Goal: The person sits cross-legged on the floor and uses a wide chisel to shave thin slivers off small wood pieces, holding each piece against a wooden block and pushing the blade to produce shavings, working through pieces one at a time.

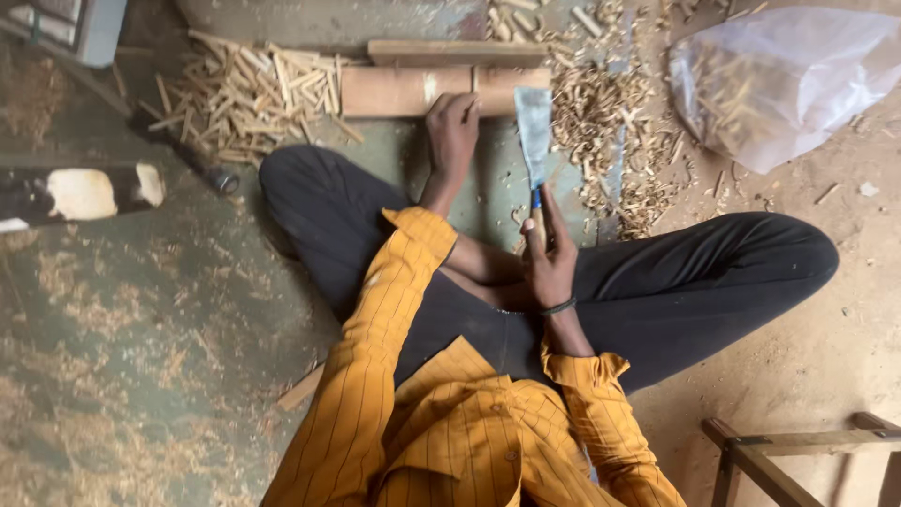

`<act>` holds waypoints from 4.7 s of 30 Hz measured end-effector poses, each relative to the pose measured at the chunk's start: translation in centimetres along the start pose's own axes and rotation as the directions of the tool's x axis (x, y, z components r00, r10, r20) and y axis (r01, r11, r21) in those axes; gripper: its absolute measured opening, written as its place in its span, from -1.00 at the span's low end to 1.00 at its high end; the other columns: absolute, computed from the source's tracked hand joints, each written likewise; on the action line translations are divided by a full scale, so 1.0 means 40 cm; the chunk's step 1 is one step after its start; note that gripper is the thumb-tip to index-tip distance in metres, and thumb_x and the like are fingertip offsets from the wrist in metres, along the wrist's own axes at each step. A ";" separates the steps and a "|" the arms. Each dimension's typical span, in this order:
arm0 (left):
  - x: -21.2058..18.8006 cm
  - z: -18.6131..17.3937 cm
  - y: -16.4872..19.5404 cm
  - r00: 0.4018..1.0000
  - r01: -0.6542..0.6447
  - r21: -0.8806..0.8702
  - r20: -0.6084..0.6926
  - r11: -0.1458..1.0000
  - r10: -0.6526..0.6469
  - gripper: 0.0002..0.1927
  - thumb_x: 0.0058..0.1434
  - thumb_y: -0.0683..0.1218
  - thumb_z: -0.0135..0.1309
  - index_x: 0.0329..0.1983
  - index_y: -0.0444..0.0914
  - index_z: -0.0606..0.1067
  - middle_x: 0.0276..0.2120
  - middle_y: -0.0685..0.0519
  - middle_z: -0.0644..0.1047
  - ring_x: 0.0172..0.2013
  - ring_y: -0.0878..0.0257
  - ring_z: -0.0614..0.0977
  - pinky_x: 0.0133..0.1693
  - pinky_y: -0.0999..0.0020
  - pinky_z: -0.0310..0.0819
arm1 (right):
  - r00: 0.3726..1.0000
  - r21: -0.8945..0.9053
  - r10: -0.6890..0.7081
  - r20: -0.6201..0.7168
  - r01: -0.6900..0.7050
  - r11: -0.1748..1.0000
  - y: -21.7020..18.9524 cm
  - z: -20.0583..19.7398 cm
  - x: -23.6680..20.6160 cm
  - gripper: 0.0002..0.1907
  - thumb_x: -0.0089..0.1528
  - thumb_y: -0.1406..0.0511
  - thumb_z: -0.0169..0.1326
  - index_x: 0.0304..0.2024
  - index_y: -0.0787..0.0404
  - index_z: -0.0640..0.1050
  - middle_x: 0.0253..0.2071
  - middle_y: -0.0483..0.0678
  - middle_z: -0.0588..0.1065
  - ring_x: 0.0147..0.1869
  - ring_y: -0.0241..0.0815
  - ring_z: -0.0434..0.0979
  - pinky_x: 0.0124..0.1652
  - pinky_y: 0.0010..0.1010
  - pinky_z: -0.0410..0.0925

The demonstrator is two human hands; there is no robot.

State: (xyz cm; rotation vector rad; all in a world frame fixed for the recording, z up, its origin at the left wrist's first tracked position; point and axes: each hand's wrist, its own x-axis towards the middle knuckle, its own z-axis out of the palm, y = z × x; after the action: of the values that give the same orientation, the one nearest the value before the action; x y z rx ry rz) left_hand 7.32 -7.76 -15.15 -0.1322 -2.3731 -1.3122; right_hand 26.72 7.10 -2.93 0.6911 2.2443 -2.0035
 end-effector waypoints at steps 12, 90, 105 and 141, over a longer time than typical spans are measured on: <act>0.003 -0.093 0.068 0.984 -0.090 0.175 0.169 0.980 0.061 -0.69 0.26 -0.33 0.05 0.05 -0.31 0.57 -0.13 -0.09 0.57 -0.08 -0.04 0.58 -0.03 0.14 0.48 | 0.980 -0.310 -0.167 0.108 0.193 0.931 -0.027 0.039 0.006 -0.50 0.41 0.30 0.04 0.42 0.13 0.36 0.09 0.16 0.60 0.11 -0.16 0.63 0.07 -0.33 0.45; 0.045 -0.124 0.222 0.954 0.260 -0.395 0.248 0.881 -0.171 -0.66 0.20 -0.33 0.26 -0.10 -0.30 0.35 -0.31 0.01 0.63 -0.27 0.35 0.69 -0.22 0.47 0.59 | 0.997 0.017 -0.070 -0.024 0.070 0.997 0.068 0.026 0.008 -0.50 0.42 0.24 0.06 0.41 0.18 0.41 -0.42 -0.19 0.46 -0.40 -0.48 0.36 -0.39 -0.56 0.29; -0.074 -0.148 0.279 0.920 0.379 -0.495 0.295 0.782 -0.259 -0.76 0.21 -0.28 0.32 -0.13 -0.36 0.49 -0.26 -0.02 0.63 -0.23 0.36 0.69 -0.15 0.48 0.64 | 0.976 0.429 0.043 -0.212 0.053 0.902 0.062 -0.061 0.031 -0.52 0.45 0.27 -0.05 0.41 0.24 0.32 -0.46 -0.21 0.39 -0.62 -0.49 0.23 -0.65 -0.62 0.14; 0.011 -0.201 0.242 0.939 0.344 -0.562 0.211 0.752 -0.272 -0.67 0.23 -0.35 0.25 0.08 -0.42 0.58 -0.14 0.07 0.53 -0.20 0.37 0.63 -0.14 0.51 0.57 | 0.973 0.284 -0.053 0.225 -0.014 0.959 0.055 -0.023 -0.049 -0.47 0.41 0.33 -0.01 0.44 0.28 0.33 -0.32 -0.23 0.45 -0.43 -0.50 0.30 -0.45 -0.63 0.21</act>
State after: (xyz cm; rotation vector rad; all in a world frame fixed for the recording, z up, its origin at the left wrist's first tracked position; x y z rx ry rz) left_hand 12.19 -9.14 -3.62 0.0097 -2.0374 -2.2433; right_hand 29.51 7.53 -4.20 0.4245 1.8632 -2.3074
